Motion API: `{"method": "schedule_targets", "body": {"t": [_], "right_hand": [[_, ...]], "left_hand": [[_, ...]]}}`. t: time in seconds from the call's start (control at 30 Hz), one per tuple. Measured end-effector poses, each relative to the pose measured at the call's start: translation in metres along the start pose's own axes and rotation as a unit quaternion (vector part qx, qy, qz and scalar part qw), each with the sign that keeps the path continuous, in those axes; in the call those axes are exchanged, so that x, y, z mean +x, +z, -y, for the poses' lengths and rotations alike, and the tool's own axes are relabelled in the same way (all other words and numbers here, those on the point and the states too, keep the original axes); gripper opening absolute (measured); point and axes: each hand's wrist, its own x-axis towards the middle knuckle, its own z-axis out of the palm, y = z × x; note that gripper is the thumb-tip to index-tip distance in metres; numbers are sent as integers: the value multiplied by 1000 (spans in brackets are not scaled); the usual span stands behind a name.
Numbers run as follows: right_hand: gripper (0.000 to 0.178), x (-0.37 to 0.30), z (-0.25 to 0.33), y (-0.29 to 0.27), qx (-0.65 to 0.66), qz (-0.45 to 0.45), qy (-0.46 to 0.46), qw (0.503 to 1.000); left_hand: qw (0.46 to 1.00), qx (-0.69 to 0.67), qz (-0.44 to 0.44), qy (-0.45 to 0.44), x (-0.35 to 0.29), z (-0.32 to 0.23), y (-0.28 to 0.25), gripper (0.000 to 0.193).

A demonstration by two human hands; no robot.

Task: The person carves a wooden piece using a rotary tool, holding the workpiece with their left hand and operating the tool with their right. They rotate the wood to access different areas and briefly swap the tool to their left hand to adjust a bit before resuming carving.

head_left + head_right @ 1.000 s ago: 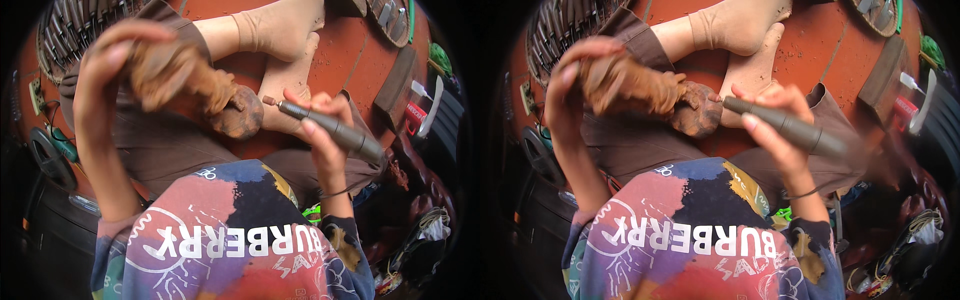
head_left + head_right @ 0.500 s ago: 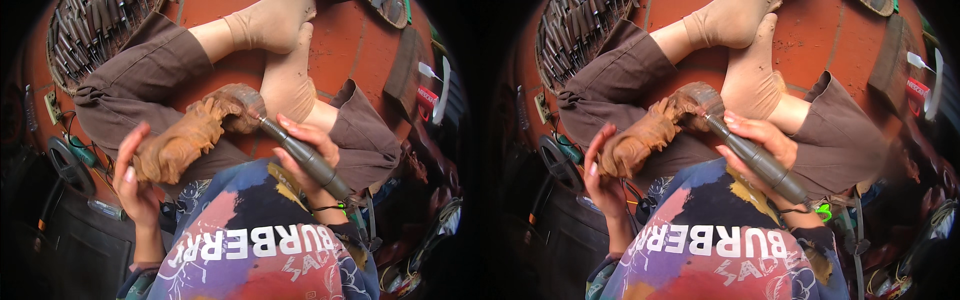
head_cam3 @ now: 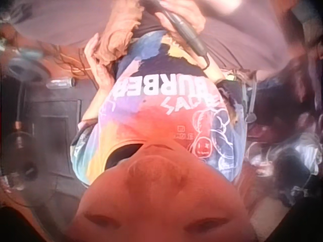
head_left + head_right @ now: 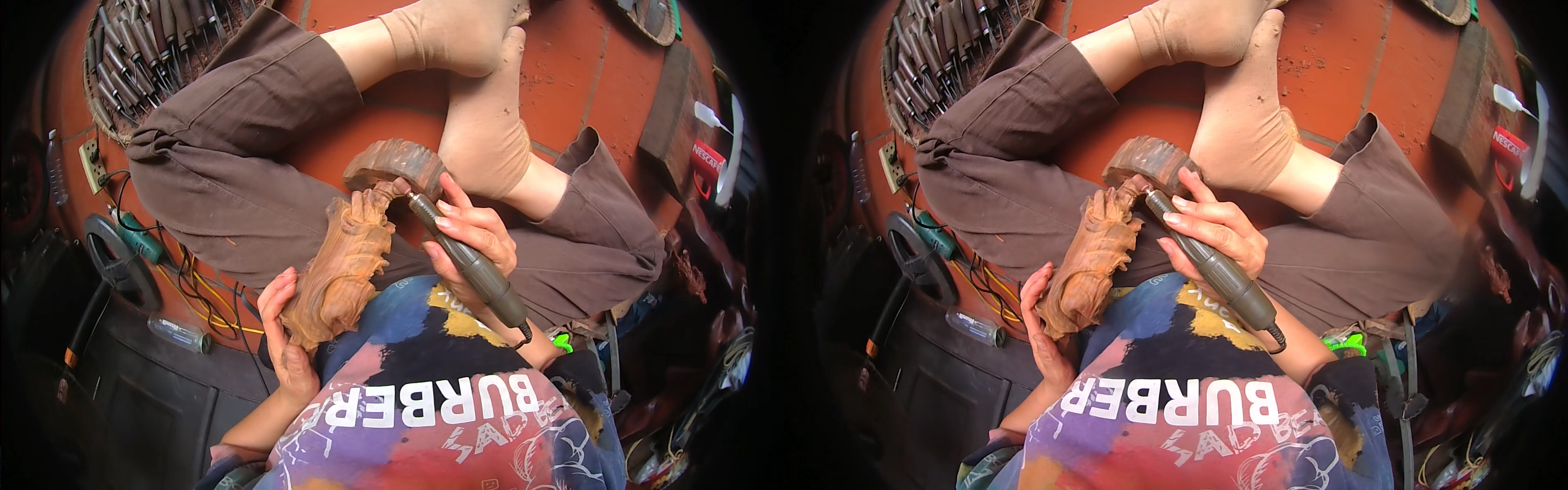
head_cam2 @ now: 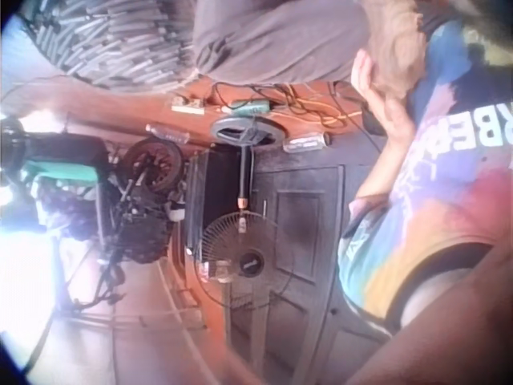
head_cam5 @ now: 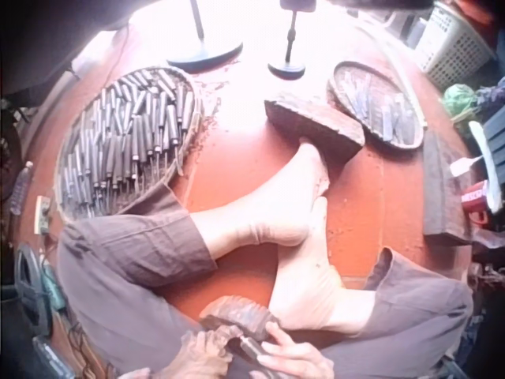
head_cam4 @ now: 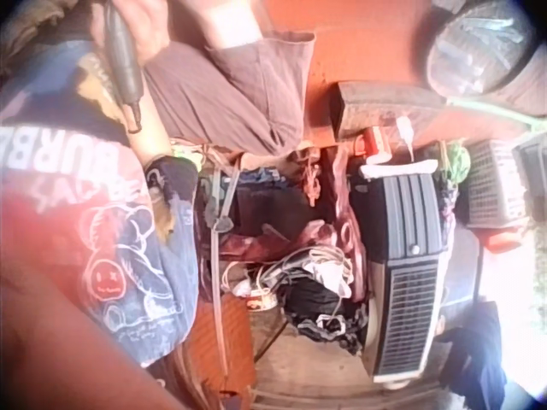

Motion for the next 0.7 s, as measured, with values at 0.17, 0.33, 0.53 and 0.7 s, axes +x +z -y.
{"method": "schedule_targets", "body": {"t": [0.17,0.33,0.53,0.7], "right_hand": [[33,-1,3,5,-54,36,0,998],[32,-3,2,6,-101,59,-25,993],[30,-4,2,6,-106,62,-29,992],[31,-4,5,5,-108,51,-1,993]], "left_hand": [[1000,-16,0,1,3,0,-1,68],[999,-38,-6,3,4,1,2,65],[999,-43,-7,3,4,1,1,61],[999,-53,-7,7,5,1,2,60]]}}
